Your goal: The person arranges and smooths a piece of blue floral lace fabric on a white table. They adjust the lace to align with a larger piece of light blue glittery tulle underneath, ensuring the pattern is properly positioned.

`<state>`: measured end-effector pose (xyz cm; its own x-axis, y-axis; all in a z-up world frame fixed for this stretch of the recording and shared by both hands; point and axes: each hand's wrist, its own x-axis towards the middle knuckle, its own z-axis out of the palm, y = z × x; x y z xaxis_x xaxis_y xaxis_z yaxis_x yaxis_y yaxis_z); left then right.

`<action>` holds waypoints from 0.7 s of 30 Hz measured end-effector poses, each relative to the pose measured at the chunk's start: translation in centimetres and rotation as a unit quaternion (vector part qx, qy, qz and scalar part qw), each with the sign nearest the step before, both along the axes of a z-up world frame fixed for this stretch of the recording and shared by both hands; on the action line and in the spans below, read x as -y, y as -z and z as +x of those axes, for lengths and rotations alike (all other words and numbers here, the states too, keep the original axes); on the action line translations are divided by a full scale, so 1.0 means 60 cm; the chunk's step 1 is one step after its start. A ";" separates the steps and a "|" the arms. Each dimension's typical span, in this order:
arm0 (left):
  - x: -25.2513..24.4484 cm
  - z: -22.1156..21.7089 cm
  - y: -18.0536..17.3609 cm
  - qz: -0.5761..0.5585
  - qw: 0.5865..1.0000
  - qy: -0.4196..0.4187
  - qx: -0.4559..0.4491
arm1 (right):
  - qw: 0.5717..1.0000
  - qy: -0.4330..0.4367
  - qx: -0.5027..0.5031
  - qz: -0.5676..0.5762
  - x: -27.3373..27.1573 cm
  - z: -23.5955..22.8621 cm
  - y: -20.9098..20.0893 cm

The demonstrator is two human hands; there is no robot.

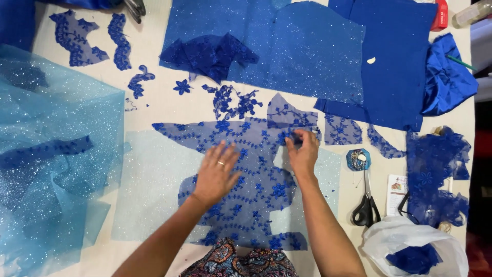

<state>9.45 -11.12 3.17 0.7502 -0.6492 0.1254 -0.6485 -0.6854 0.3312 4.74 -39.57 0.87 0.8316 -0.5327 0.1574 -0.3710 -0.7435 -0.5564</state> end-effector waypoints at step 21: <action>0.019 -0.031 -0.018 0.283 0.945 0.106 -0.128 | 0.971 -0.219 0.019 -0.096 -0.079 -0.075 0.011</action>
